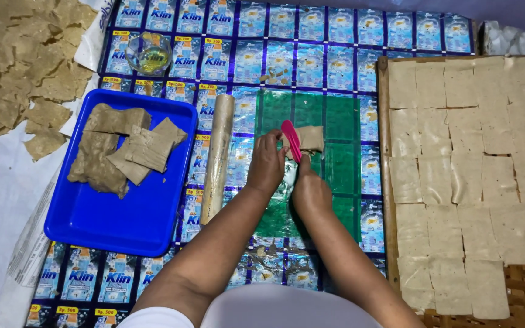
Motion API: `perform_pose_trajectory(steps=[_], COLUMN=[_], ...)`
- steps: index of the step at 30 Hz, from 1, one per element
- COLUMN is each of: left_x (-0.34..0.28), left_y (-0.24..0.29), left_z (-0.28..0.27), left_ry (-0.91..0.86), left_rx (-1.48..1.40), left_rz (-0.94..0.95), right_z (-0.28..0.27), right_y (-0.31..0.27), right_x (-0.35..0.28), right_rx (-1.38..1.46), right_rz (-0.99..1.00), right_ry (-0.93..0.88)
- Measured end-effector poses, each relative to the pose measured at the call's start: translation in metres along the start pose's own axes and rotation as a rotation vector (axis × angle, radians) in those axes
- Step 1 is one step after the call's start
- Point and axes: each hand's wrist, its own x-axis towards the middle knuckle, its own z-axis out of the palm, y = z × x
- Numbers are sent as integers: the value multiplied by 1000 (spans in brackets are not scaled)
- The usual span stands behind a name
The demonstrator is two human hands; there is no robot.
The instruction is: Flattening dough with a rolling pin and cutting it into squares for cracker production.
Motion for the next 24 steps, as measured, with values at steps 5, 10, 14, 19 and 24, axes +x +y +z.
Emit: perform_pose_trajectory(steps=[5, 10, 14, 19, 24], left_x=[3, 25, 32, 29, 19], left_y=[7, 27, 32, 21, 50], left_z=[-11, -13, 11, 20, -40], left_ry=[29, 151, 9, -101, -261], left_rx=[-110, -312, -118, 181, 226], left_rz=[-118, -169, 229, 404, 196], right_z=[-7, 22, 25, 13, 18], right_y=[23, 59, 79, 90, 82], right_x=[-32, -62, -76, -98, -131], right_rx=[303, 593, 589, 403, 151], right_rz=[-73, -86, -78, -191, -450], right_ry=[80, 312, 381, 496, 415])
